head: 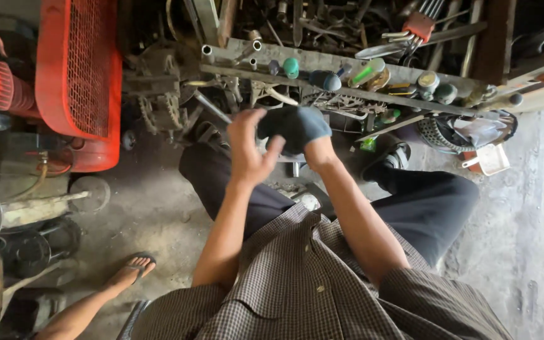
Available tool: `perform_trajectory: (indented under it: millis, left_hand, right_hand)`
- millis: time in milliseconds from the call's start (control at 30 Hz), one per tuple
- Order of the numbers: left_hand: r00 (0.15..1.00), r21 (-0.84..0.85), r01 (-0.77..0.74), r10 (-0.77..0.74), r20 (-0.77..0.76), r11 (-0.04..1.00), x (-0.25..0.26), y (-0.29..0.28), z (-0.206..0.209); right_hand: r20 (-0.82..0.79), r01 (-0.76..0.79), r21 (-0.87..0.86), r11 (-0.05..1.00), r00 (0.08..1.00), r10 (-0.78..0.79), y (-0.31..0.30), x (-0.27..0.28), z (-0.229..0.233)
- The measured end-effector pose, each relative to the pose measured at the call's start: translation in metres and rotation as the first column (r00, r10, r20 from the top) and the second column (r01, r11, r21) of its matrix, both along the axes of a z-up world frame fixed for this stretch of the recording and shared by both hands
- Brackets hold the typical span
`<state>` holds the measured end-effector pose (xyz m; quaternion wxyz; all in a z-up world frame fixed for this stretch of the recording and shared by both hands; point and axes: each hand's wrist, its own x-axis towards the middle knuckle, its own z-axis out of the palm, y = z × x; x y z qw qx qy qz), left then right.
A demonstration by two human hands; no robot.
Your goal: The person sits cross-legged and uses a dark cloth to wipe a metal hex key. They repeatedly rub the tool with the cloth, turning it over to clean different sides, and then place the cleaned tool on a nearby metal surface.
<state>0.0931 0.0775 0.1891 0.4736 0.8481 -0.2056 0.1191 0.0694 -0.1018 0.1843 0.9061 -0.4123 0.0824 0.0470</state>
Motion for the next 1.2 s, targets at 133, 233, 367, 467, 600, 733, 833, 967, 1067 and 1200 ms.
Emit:
perform_trajectory:
  millis: [133,233,367,467,600,733,833,967,1067,1200]
  left_hand:
    - [0.992,-0.092,0.113,-0.106,0.072,0.989,-0.016,-0.001,-0.013]
    - [0.993,-0.269,0.071,-0.093,-0.071,0.961,-0.011,0.013,-0.053]
    - [0.909,-0.633,-0.062,-0.218,-0.354,0.771,0.009,0.033,-0.067]
    - [0.873,-0.738,-0.068,-0.319,-0.370,0.671,0.023,0.040,-0.077]
    - [0.868,-0.717,-0.069,-0.312,-0.385,0.693,0.023,0.059,-0.108]
    - [0.884,-0.640,-0.162,-0.178,-0.433,0.751,0.016,0.077,-0.111]
    - [0.900,-0.630,-0.198,-0.116,-0.421,0.751,0.016,0.092,-0.124]
    - [0.923,-0.641,-0.226,-0.050,-0.383,0.733,0.012,0.106,-0.162]
    - [0.910,-0.693,-0.253,-0.077,-0.407,0.675,0.016,0.113,-0.167]
    - [0.885,-0.771,-0.286,-0.152,-0.440,0.569,0.022,0.116,-0.171]
  right_hand:
    - [0.409,0.336,-0.883,0.326,0.894,0.186,0.021,0.017,0.010]
    - [0.606,0.571,-0.787,0.232,0.786,0.120,0.052,0.029,0.034]
    - [0.421,0.381,-0.883,0.274,0.901,0.103,0.081,0.058,0.014]
    - [0.026,0.028,-1.000,-0.011,0.986,0.168,0.088,0.080,0.002]
    - [-0.031,-0.004,-0.990,-0.143,0.982,0.188,0.085,0.091,-0.001]
    - [-0.040,0.028,-0.965,-0.259,0.967,0.253,0.095,0.103,-0.019]
    - [-0.112,0.014,-0.930,-0.366,0.940,0.321,0.114,0.117,-0.017]
    - [-0.066,0.000,-0.970,-0.244,0.963,0.261,0.133,0.130,-0.018]
    - [-0.109,0.003,-0.950,-0.313,0.934,0.340,0.126,0.130,-0.021]
    - [-0.086,0.017,-0.958,-0.286,0.936,0.342,0.100,0.102,-0.001]
